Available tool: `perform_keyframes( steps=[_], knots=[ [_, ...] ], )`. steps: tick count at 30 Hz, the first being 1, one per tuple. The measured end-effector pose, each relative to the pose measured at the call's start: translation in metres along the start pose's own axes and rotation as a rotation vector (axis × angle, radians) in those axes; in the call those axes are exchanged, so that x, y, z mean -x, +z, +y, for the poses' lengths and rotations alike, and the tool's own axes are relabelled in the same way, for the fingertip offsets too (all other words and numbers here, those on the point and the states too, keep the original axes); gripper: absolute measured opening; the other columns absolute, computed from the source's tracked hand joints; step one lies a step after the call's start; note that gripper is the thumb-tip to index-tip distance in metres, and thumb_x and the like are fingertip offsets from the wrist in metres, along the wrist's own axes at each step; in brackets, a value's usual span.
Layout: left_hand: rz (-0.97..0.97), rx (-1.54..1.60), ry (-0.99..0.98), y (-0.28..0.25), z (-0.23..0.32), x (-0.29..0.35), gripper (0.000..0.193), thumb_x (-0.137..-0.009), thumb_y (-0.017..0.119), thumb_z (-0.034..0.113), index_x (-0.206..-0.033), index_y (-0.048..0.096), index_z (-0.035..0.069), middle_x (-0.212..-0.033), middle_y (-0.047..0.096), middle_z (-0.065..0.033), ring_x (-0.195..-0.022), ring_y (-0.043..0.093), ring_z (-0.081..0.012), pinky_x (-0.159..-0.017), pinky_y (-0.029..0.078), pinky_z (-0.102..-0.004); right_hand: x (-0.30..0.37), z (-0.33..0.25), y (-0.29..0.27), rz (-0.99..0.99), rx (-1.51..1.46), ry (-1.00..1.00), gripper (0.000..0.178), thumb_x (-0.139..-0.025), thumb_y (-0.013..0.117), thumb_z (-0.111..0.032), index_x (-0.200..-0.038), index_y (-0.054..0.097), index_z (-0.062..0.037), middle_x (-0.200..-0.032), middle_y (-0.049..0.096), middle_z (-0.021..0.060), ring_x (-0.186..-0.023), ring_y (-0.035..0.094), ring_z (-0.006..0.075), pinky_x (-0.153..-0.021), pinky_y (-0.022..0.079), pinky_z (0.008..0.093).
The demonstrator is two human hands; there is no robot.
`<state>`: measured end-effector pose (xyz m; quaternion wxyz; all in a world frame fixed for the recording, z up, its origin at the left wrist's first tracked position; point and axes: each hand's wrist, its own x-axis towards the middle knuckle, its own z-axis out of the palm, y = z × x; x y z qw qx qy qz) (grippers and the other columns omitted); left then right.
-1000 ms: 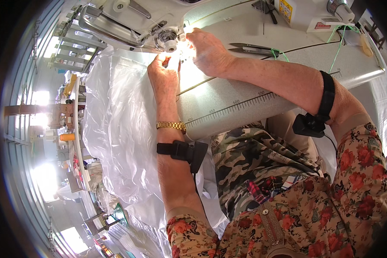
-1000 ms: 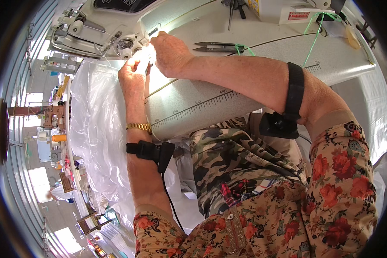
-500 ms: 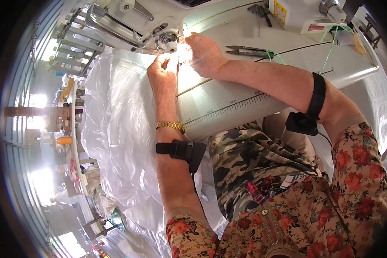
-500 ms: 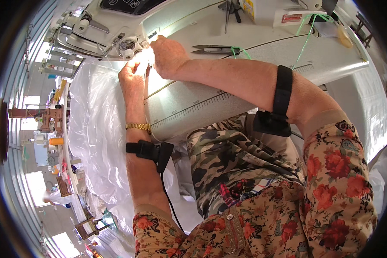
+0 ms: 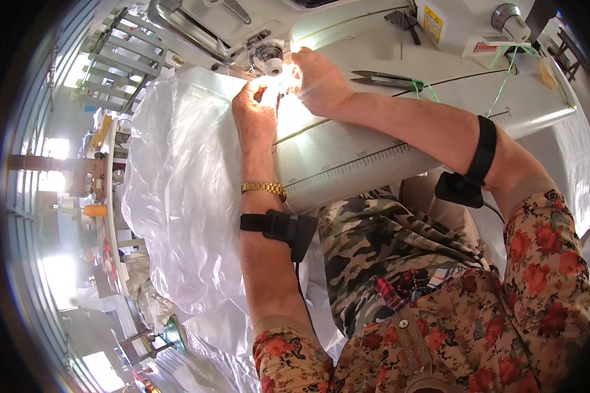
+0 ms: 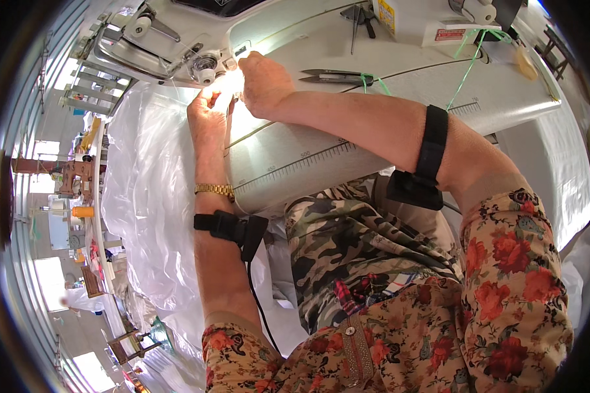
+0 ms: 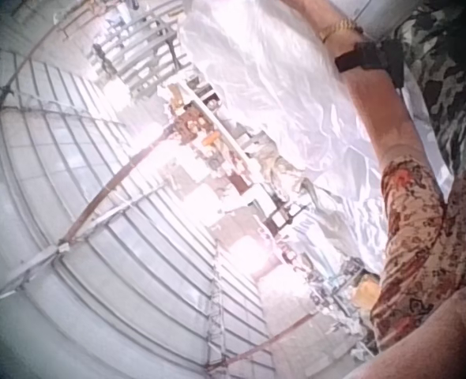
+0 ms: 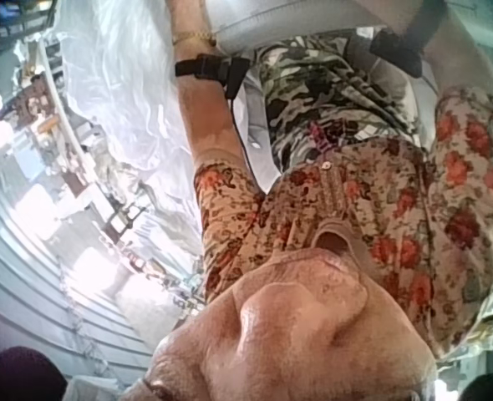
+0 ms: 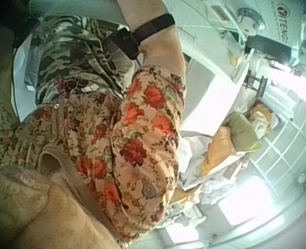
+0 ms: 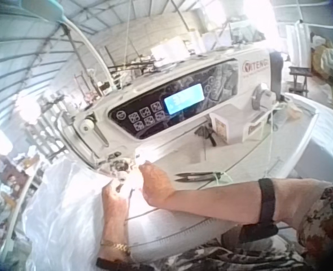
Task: The person is sewing a large white plastic sheet using an industrial sewing machine.
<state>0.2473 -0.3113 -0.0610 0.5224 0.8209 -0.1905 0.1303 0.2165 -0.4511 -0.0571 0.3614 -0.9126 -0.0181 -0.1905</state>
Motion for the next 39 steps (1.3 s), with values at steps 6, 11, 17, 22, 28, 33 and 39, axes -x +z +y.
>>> perform_keyframes(
  steps=[6,11,17,22,28,33,39],
  knots=[
    [-0.007,-0.026,-0.040,-0.001,0.003,0.000,0.010,-0.085,0.064,0.006,-0.091,0.066,-0.002,-0.070,0.065,-0.0040,-0.060,0.057,-0.0075,-0.053,0.046,-0.0236,0.001,0.001,0.003,0.047,-0.046,0.009,0.031,-0.079,0.064,-0.007,-0.109,0.060,-0.0012,-0.111,0.057,0.0158,-0.104,0.059,0.0306,-0.089,0.049,0.0381],
    [-0.019,0.021,-0.071,-0.001,0.002,-0.001,0.010,-0.085,0.064,0.006,-0.091,0.066,-0.002,-0.070,0.064,-0.0028,-0.060,0.056,-0.0066,-0.052,0.045,-0.0236,-0.001,0.000,0.005,0.035,-0.028,0.010,0.036,-0.075,0.068,-0.012,-0.109,0.060,-0.0042,-0.101,0.060,0.0139,-0.095,0.059,0.0312,-0.085,0.048,0.0388],
    [-0.011,0.183,-0.142,0.001,-0.001,0.000,0.010,-0.084,0.065,0.005,-0.092,0.066,-0.002,-0.071,0.064,-0.0024,-0.059,0.055,-0.0062,-0.052,0.044,-0.0227,0.001,-0.004,0.002,0.023,0.061,-0.007,0.029,-0.077,0.064,-0.008,-0.106,0.063,-0.0028,-0.106,0.059,0.0157,-0.100,0.061,0.0290,-0.086,0.050,0.0371],
    [-0.040,0.115,-0.134,-0.004,-0.002,-0.001,0.009,-0.085,0.063,0.002,-0.093,0.065,-0.001,-0.074,0.064,-0.0025,-0.060,0.055,-0.0067,-0.053,0.045,-0.0226,0.002,-0.004,0.002,0.016,0.058,-0.017,0.031,-0.078,0.064,-0.008,-0.108,0.064,-0.0024,-0.107,0.058,0.0167,-0.101,0.061,0.0296,-0.087,0.050,0.0371],
    [-0.040,0.216,-0.207,-0.013,-0.003,0.001,0.012,-0.087,0.059,-0.001,-0.096,0.065,-0.002,-0.081,0.064,-0.0036,-0.069,0.057,-0.0072,-0.060,0.046,-0.0221,0.002,0.004,-0.002,-0.033,-0.012,-0.097,0.031,-0.078,0.066,-0.012,-0.105,0.061,0.0000,-0.101,0.059,0.0191,-0.099,0.058,0.0343,-0.086,0.048,0.0408],
    [-0.003,0.171,-0.149,-0.021,0.005,0.002,0.012,-0.090,0.057,0.002,-0.099,0.063,-0.003,-0.091,0.064,-0.0060,-0.079,0.060,-0.0086,-0.063,0.050,-0.0227,0.017,0.005,-0.020,-0.128,-0.041,-0.213,0.028,-0.075,0.065,-0.012,-0.099,0.058,0.0009,-0.091,0.060,0.0186,-0.098,0.057,0.0369,-0.084,0.046,0.0436],
    [0.079,0.112,-0.077,-0.024,0.020,0.014,0.018,-0.097,0.050,0.011,-0.100,0.061,-0.004,-0.092,0.064,-0.0076,-0.082,0.062,-0.0147,-0.071,0.051,-0.0290,0.036,-0.011,-0.032,0.138,0.167,-0.660,0.024,-0.073,0.067,-0.011,-0.093,0.058,-0.0011,-0.092,0.058,0.0088,-0.086,0.056,0.0242,-0.075,0.047,0.0325]
  ],
)
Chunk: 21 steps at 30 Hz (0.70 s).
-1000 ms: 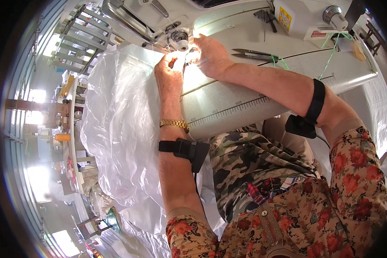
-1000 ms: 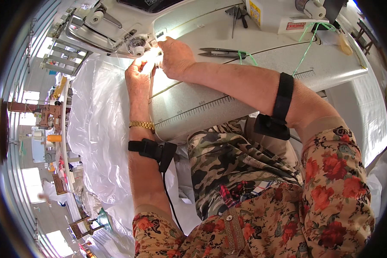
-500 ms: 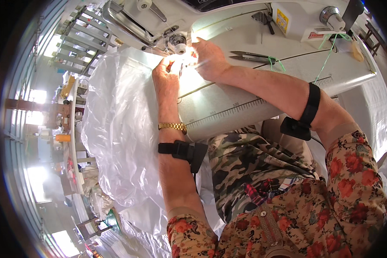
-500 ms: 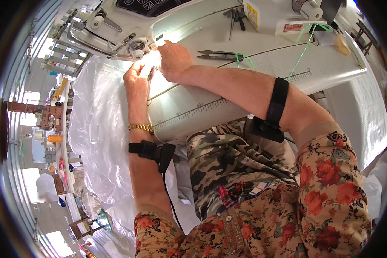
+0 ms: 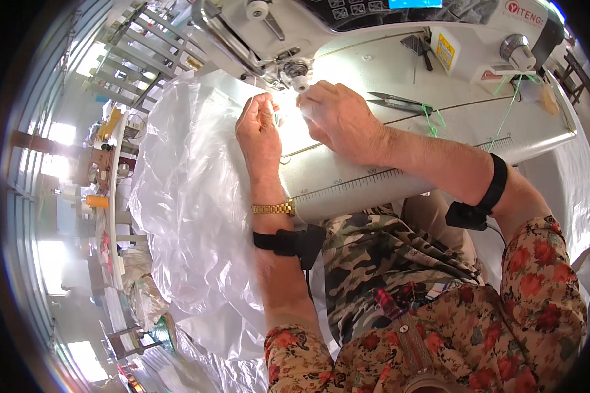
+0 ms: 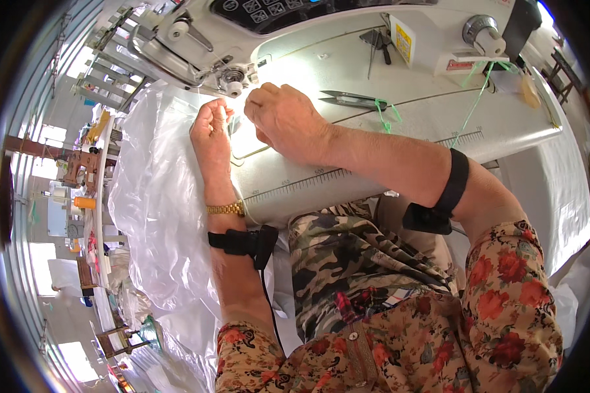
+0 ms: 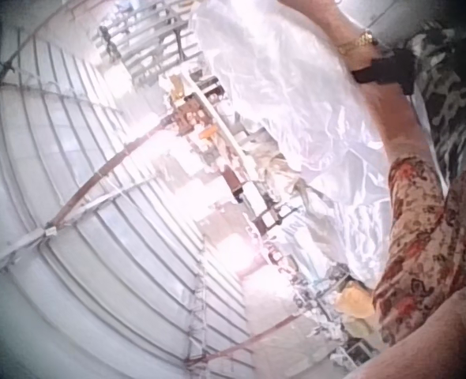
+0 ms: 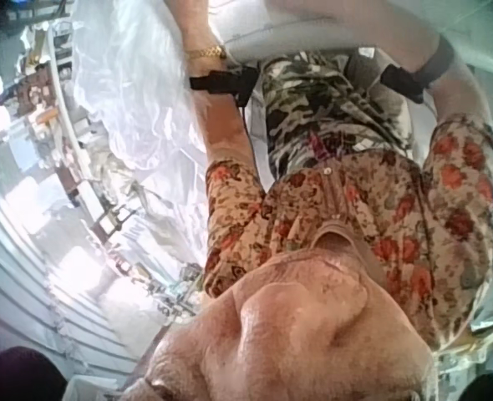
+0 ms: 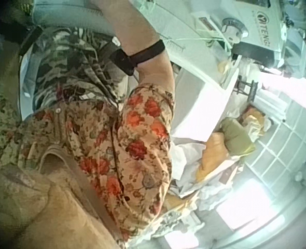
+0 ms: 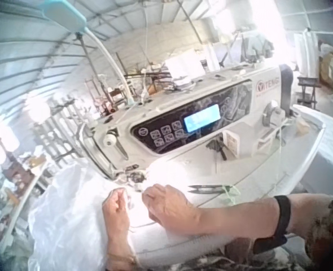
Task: The person is sewing a large white plastic sheet using an industrial sewing machine.
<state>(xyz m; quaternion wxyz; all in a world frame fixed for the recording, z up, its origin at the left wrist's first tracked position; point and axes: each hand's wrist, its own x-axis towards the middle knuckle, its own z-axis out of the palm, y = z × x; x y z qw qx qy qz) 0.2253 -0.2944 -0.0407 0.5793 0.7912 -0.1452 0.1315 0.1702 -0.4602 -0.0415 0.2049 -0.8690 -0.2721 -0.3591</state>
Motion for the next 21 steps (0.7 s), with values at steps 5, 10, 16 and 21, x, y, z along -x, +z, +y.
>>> perform_keyframes(
  steps=[5,10,16,21],
  knots=[
    [0.013,-0.204,0.117,-0.002,0.009,0.002,0.027,-0.101,0.042,0.019,-0.102,0.059,-0.001,-0.082,0.062,-0.0122,-0.077,0.062,-0.0208,-0.071,0.050,-0.0336,-0.005,-0.005,0.002,-0.028,-0.125,-0.149,0.024,-0.072,0.066,-0.005,-0.090,0.051,-0.0025,-0.089,0.058,0.0090,-0.086,0.057,0.0251,-0.075,0.047,0.0346],
    [0.007,-0.207,0.115,-0.002,0.016,0.009,0.023,-0.100,0.043,0.015,-0.105,0.057,-0.002,-0.083,0.061,-0.0131,-0.078,0.061,-0.0234,-0.073,0.049,-0.0348,-0.002,-0.003,0.003,-0.124,-0.389,0.034,0.026,-0.078,0.062,-0.001,-0.097,0.044,-0.0055,-0.076,0.061,0.0107,-0.070,0.063,0.0314,-0.063,0.050,0.0403],
    [0.058,-0.328,0.262,0.002,0.019,0.008,0.019,-0.097,0.045,0.006,-0.105,0.056,-0.007,-0.091,0.062,-0.0164,-0.078,0.060,-0.0289,-0.073,0.048,-0.0363,-0.005,-0.005,0.002,-0.244,-0.340,0.168,0.027,-0.081,0.056,0.003,-0.101,0.040,-0.0057,-0.069,0.057,0.0126,-0.064,0.061,0.0342,-0.058,0.048,0.0406],
    [0.055,-0.315,0.187,0.004,0.018,0.010,0.018,-0.096,0.044,0.004,-0.105,0.055,-0.007,-0.095,0.062,-0.0168,-0.079,0.060,-0.0284,-0.075,0.049,-0.0363,-0.008,-0.005,0.001,-0.241,-0.283,0.346,0.021,-0.083,0.059,-0.008,-0.100,0.049,-0.0017,-0.064,0.061,0.0145,-0.063,0.063,0.0344,-0.061,0.050,0.0435]
  ],
)
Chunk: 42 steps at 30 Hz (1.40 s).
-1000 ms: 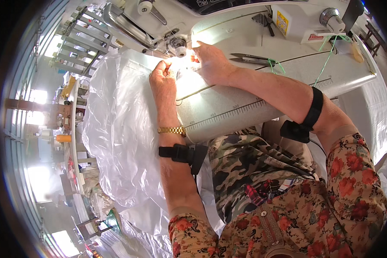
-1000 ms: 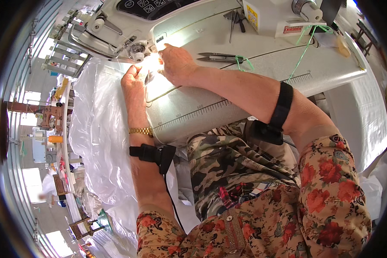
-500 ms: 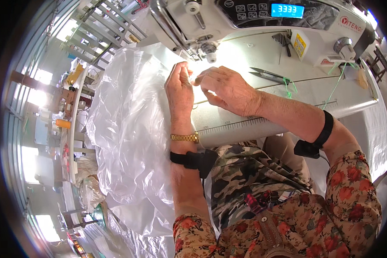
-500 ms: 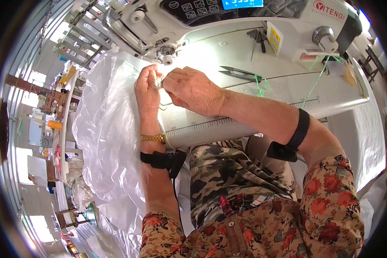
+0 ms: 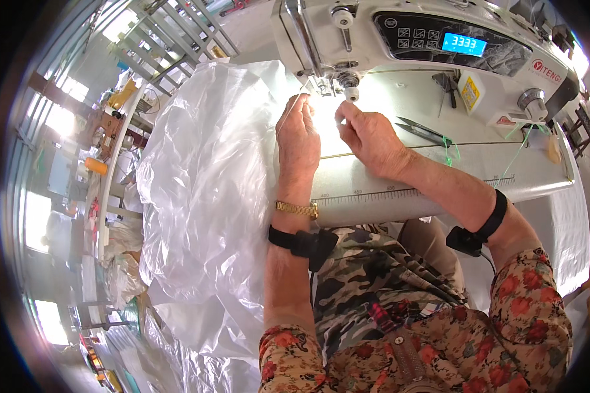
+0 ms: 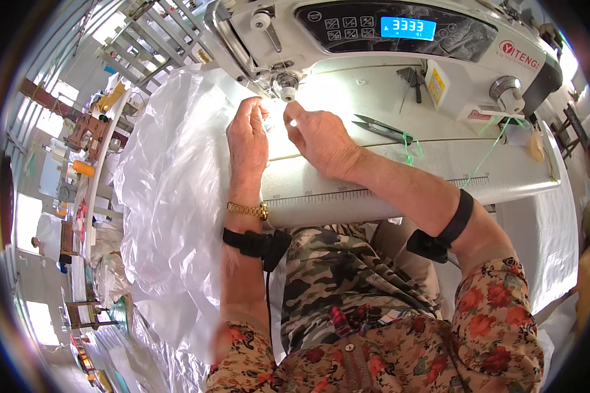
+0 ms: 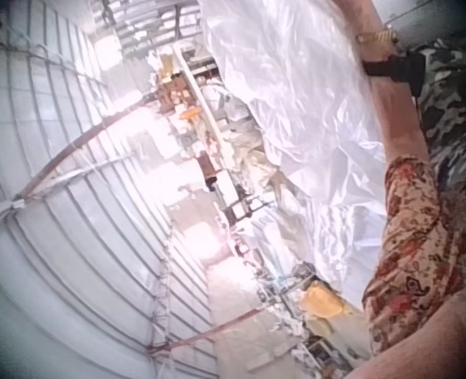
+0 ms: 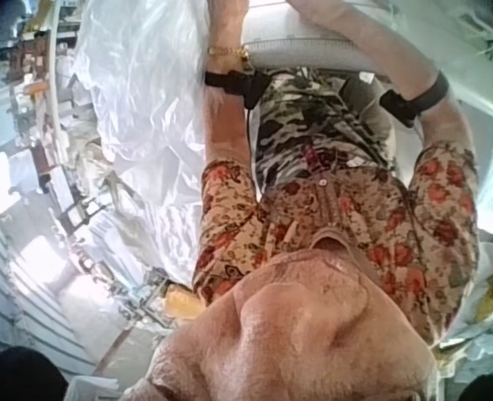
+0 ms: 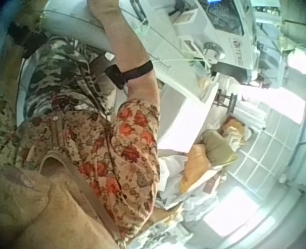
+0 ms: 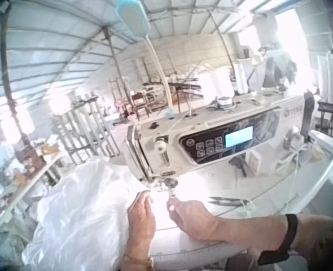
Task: The person is sewing a large white plastic sheet using an industrial sewing machine.
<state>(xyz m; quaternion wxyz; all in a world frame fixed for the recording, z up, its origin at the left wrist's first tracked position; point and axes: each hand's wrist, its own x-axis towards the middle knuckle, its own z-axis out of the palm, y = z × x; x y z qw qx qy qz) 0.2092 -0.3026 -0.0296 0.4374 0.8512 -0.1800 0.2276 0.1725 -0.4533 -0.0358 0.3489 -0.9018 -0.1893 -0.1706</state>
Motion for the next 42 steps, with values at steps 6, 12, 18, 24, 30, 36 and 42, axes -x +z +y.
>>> perform_keyframes(
  steps=[6,12,18,24,30,36,42],
  knots=[
    [0.063,-0.046,0.082,0.003,-0.008,-0.002,0.015,-0.097,0.046,0.009,-0.105,0.055,0.000,-0.085,0.063,-0.0158,-0.080,0.063,-0.0286,-0.072,0.049,-0.0373,-0.002,0.004,0.001,0.087,-0.021,0.182,0.025,-0.082,0.061,-0.010,-0.104,0.054,-0.0004,-0.066,0.062,0.0170,-0.070,0.064,0.0356,-0.068,0.051,0.0437],
    [0.116,-0.007,0.209,0.006,-0.006,0.000,0.015,-0.089,0.055,0.003,-0.103,0.054,-0.003,-0.090,0.062,-0.0196,-0.084,0.062,-0.0331,-0.073,0.050,-0.0390,-0.010,0.003,0.006,-0.077,0.392,0.150,0.014,-0.083,0.059,-0.012,-0.087,0.063,0.0013,-0.073,0.064,0.0200,-0.073,0.065,0.0359,-0.068,0.053,0.0428],
    [0.144,-0.158,0.240,0.001,0.010,0.007,0.015,-0.082,0.060,-0.001,-0.096,0.056,-0.002,-0.090,0.062,-0.0182,-0.088,0.061,-0.0327,-0.072,0.050,-0.0391,-0.010,0.007,0.001,-0.043,0.490,0.132,0.013,-0.082,0.060,-0.011,-0.084,0.067,-0.0007,-0.091,0.065,0.0208,-0.073,0.067,0.0328,-0.065,0.054,0.0409],
    [0.137,0.102,0.402,-0.003,0.024,0.012,0.010,-0.079,0.066,0.001,-0.083,0.058,-0.003,-0.080,0.062,-0.0127,-0.071,0.061,-0.0262,-0.063,0.048,-0.0331,0.003,0.007,-0.003,0.045,0.388,-0.190,0.015,-0.084,0.061,-0.015,-0.087,0.066,-0.0011,-0.115,0.056,0.0180,-0.074,0.066,0.0285,-0.063,0.054,0.0360],
    [0.182,0.217,0.576,-0.012,0.032,0.022,0.007,-0.076,0.062,-0.006,-0.077,0.056,-0.001,-0.068,0.060,-0.0088,-0.054,0.054,-0.0174,-0.051,0.042,-0.0261,0.004,0.001,-0.002,0.104,0.166,-0.362,0.017,-0.079,0.064,-0.010,-0.094,0.059,-0.0028,-0.107,0.056,0.0090,-0.080,0.064,0.0250,-0.061,0.054,0.0351],
    [0.505,0.148,0.309,-0.003,0.029,0.014,0.039,-0.071,0.079,0.011,-0.097,0.051,0.005,-0.092,0.054,-0.0090,-0.063,0.051,-0.0182,-0.054,0.040,-0.0273,0.006,-0.004,-0.003,0.050,0.197,-0.382,0.016,-0.078,0.064,-0.011,-0.089,0.057,-0.0022,-0.095,0.053,0.0066,-0.071,0.062,0.0239,-0.058,0.053,0.0350],
    [0.300,0.363,-0.023,-0.004,0.012,0.002,0.040,-0.076,0.077,0.013,-0.107,0.055,0.001,-0.097,0.060,-0.0085,-0.064,0.057,-0.0115,-0.057,0.044,-0.0232,0.004,-0.006,-0.003,-0.001,0.251,-0.358,0.015,-0.077,0.065,-0.010,-0.087,0.057,-0.0014,-0.093,0.054,0.0063,-0.069,0.062,0.0226,-0.057,0.053,0.0337]
  ],
)
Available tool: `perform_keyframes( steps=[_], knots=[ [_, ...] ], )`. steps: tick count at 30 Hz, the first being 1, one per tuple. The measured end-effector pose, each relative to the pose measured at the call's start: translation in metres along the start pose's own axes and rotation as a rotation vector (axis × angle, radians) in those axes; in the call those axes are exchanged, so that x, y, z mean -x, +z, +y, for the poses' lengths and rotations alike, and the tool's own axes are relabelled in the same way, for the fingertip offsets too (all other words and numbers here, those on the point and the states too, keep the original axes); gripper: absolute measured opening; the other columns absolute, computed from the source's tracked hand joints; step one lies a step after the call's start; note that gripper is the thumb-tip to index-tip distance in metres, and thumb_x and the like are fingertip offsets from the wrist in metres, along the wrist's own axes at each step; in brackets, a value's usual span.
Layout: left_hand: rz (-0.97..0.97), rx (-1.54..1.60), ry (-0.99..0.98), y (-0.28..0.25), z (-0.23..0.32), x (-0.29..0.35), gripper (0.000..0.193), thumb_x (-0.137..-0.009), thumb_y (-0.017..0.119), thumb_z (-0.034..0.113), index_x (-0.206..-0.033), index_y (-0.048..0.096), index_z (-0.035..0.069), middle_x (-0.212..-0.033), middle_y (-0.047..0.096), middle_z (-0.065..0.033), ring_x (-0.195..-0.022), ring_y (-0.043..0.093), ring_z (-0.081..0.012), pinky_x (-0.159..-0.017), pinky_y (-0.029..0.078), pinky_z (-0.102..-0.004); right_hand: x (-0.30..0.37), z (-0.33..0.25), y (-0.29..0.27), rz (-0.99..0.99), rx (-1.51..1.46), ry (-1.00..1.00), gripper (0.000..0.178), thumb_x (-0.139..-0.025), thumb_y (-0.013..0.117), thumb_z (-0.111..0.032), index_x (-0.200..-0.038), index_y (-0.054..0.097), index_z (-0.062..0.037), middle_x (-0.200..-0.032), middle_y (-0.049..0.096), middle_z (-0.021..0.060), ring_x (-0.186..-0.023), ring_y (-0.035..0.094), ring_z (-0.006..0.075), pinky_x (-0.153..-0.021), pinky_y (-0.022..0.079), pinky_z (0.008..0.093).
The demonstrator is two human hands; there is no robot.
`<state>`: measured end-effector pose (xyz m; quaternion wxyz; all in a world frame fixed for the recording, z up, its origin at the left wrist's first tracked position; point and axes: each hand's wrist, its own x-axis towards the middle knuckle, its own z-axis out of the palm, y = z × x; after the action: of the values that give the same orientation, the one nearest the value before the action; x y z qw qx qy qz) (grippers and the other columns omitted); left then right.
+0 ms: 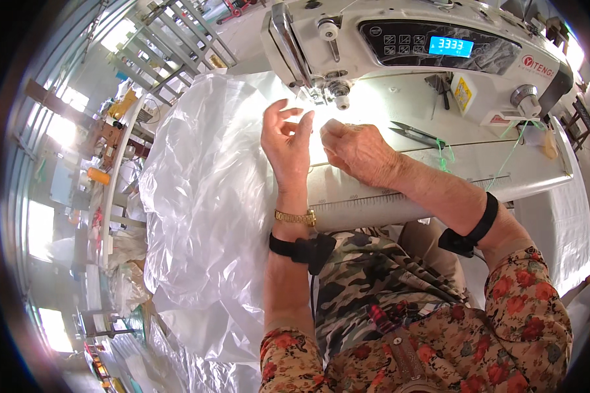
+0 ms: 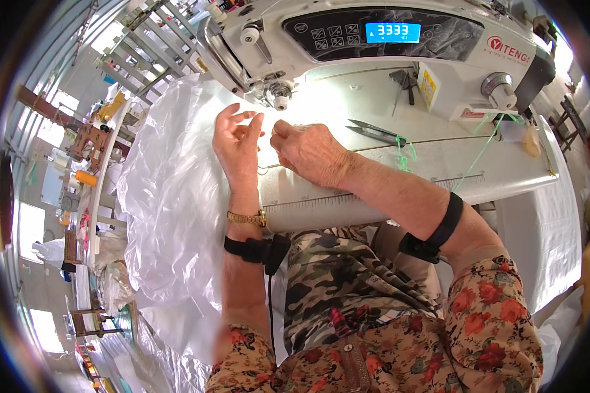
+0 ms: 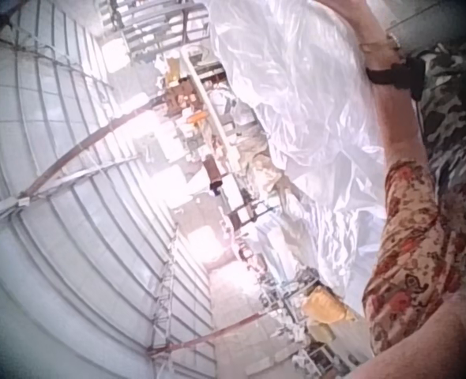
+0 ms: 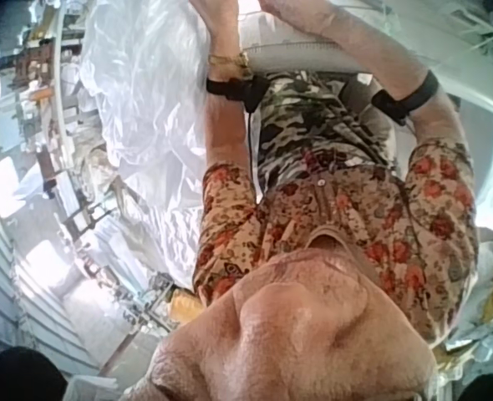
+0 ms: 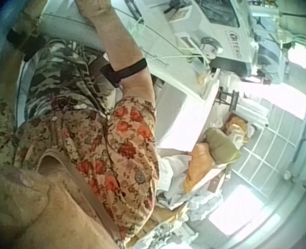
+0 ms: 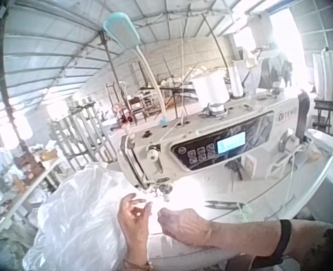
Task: The person is sewing a large white plastic sheet using an industrial sewing machine.
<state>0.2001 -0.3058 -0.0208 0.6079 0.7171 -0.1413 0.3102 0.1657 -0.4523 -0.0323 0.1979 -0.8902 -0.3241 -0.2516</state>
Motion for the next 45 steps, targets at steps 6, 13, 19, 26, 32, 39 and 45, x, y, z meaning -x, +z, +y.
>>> perform_keyframes(
  steps=[6,13,19,26,32,39,45],
  knots=[
    [-0.143,0.268,-0.231,-0.009,-0.003,0.000,0.011,-0.086,0.068,0.010,-0.086,0.065,-0.001,-0.068,0.062,-0.0018,-0.057,0.056,-0.0068,-0.051,0.041,-0.0183,-0.001,-0.007,-0.003,0.124,-0.142,0.011,0.016,-0.073,0.065,-0.001,-0.084,0.052,-0.0021,-0.104,0.057,0.0085,-0.068,0.063,0.0246,-0.060,0.053,0.0356],
    [-0.234,0.480,-0.265,-0.016,-0.003,0.001,0.011,-0.086,0.067,0.009,-0.086,0.062,-0.001,-0.063,0.056,-0.0001,-0.053,0.049,-0.0058,-0.049,0.038,-0.0195,-0.001,-0.003,-0.002,0.177,-0.572,0.171,0.013,-0.081,0.059,-0.006,-0.090,0.052,-0.0011,-0.092,0.065,0.0104,-0.065,0.065,0.0251,-0.059,0.052,0.0322],
    [-0.076,0.460,-0.269,-0.015,-0.007,0.000,0.011,-0.087,0.067,0.009,-0.086,0.062,0.000,-0.066,0.056,0.0005,-0.051,0.046,-0.0053,-0.046,0.036,-0.0198,-0.001,0.001,0.004,0.145,-0.689,0.218,0.008,-0.086,0.055,-0.006,-0.091,0.050,-0.0031,-0.066,0.061,0.0111,-0.059,0.062,0.0303,-0.057,0.050,0.0345],
    [-0.341,0.552,-0.313,-0.017,0.000,0.002,0.011,-0.088,0.066,0.009,-0.087,0.061,-0.001,-0.066,0.056,-0.0010,-0.053,0.048,-0.0070,-0.047,0.037,-0.0208,-0.003,-0.005,-0.001,0.098,-0.468,0.328,0.016,-0.086,0.057,-0.007,-0.100,0.053,-0.0005,-0.065,0.061,0.0153,-0.062,0.063,0.0331,-0.059,0.050,0.0407],
    [-0.330,0.637,-0.294,-0.015,0.000,0.002,0.010,-0.090,0.063,0.009,-0.089,0.061,0.000,-0.070,0.059,-0.0037,-0.056,0.051,-0.0096,-0.051,0.042,-0.0227,-0.005,-0.002,0.003,0.065,-0.517,0.350,0.017,-0.087,0.060,-0.014,-0.096,0.060,-0.0004,-0.066,0.062,0.0161,-0.062,0.062,0.0327,-0.059,0.048,0.0414],
    [-0.238,0.569,-0.311,-0.009,-0.005,-0.002,0.011,-0.090,0.062,0.011,-0.093,0.061,0.000,-0.079,0.066,-0.0064,-0.071,0.064,-0.0155,-0.069,0.054,-0.0279,-0.013,0.010,0.008,0.094,-0.667,0.625,0.022,-0.091,0.061,-0.017,-0.086,0.062,0.0037,-0.063,0.059,0.0144,-0.054,0.057,0.0172,-0.056,0.046,0.0352],
    [-0.262,0.532,-0.222,-0.004,-0.009,-0.003,0.013,-0.090,0.062,0.011,-0.093,0.061,-0.001,-0.088,0.066,-0.0080,-0.084,0.063,-0.0165,-0.086,0.050,-0.0338,-0.022,0.026,0.018,0.123,-0.888,0.925,0.026,-0.088,0.065,-0.021,-0.081,0.062,0.0040,-0.062,0.059,0.0124,-0.053,0.057,0.0182,-0.054,0.046,0.0348]
  ],
)
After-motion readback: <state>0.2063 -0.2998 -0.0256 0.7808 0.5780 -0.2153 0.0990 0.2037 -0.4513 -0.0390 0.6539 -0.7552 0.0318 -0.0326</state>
